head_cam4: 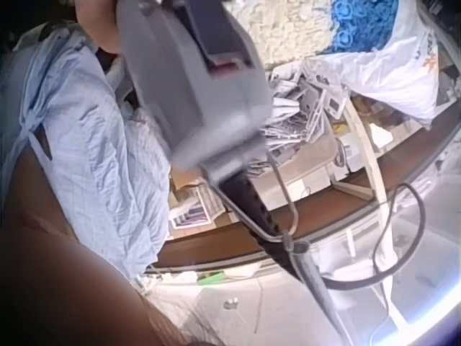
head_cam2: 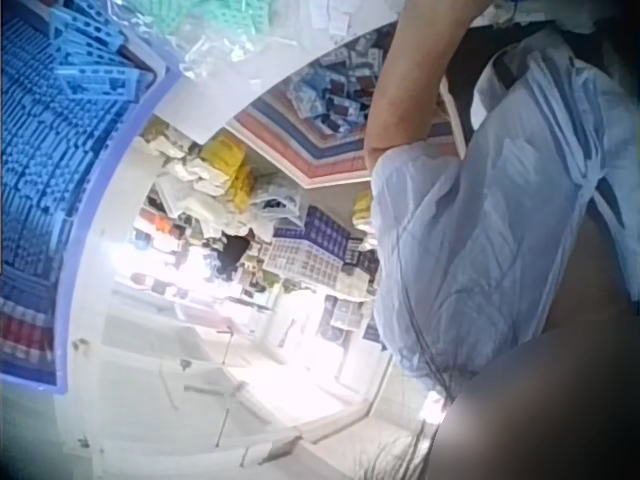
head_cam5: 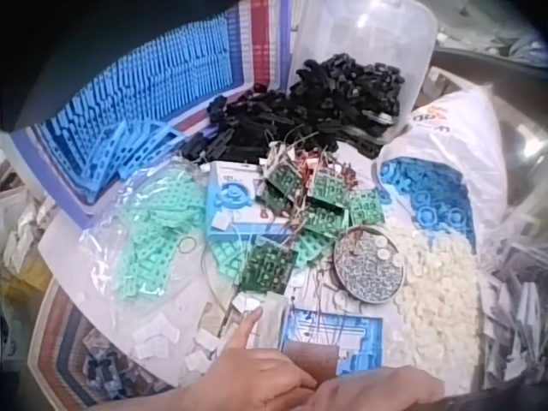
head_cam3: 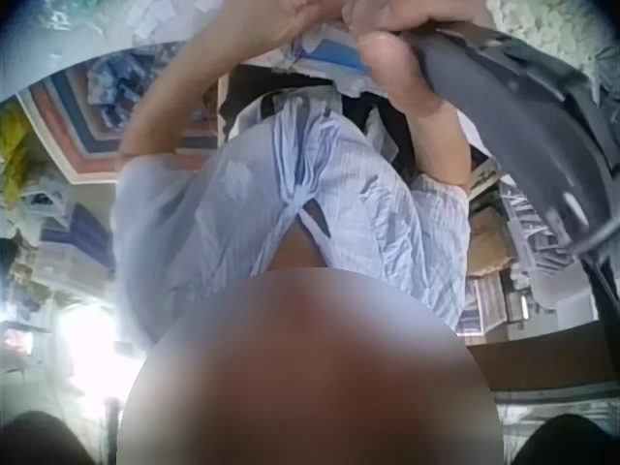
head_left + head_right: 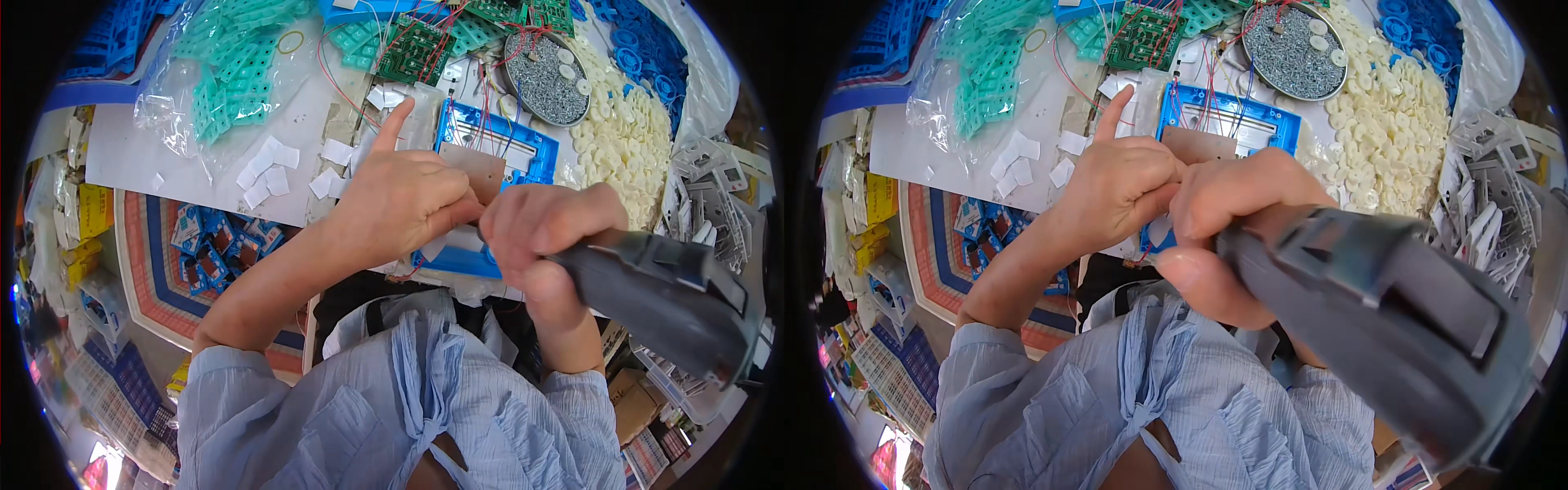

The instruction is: Assembling electronic components into a blue plastic casing and securing them with an electric screwdriver.

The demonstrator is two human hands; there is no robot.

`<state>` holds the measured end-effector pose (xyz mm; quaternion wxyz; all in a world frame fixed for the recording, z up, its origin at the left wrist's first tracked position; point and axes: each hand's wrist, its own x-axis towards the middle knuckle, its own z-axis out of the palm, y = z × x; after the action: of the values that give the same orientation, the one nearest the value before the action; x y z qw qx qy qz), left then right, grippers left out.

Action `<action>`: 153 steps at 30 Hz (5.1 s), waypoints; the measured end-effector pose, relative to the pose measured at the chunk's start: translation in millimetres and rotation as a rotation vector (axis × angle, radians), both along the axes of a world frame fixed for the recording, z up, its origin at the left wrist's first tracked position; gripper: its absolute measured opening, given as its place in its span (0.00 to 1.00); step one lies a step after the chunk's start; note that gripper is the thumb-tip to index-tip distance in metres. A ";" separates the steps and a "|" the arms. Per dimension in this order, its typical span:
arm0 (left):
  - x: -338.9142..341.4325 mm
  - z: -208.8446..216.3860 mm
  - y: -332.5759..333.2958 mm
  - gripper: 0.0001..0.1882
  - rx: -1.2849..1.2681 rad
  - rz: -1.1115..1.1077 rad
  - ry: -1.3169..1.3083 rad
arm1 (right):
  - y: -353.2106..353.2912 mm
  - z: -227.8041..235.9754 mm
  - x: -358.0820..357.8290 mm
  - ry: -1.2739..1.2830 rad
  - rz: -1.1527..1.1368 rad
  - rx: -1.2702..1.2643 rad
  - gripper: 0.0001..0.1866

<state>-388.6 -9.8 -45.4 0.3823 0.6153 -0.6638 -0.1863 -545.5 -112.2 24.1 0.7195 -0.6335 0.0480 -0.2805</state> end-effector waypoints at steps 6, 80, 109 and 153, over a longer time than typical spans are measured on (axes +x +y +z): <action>7.4 2.0 2.0 0.07 0.016 -0.047 0.083 | 2.4 -4.7 0.4 0.019 0.069 -0.150 0.16; 11.5 6.2 -8.2 0.06 -0.195 -0.002 -0.030 | -47.8 25.5 2.3 -0.194 0.160 -0.071 0.21; 40.3 37.6 138.1 0.11 0.455 0.087 -0.075 | -13.1 -4.6 48.8 0.006 -0.030 0.009 0.19; -21.1 41.4 15.2 0.06 0.241 0.052 0.210 | -31.4 -25.6 -34.3 0.537 0.055 -0.639 0.08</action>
<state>-409.7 5.5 -4.0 0.3776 0.6507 -0.5771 -0.3178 -579.8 -143.7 -1.5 0.4558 -0.8766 0.1274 -0.0867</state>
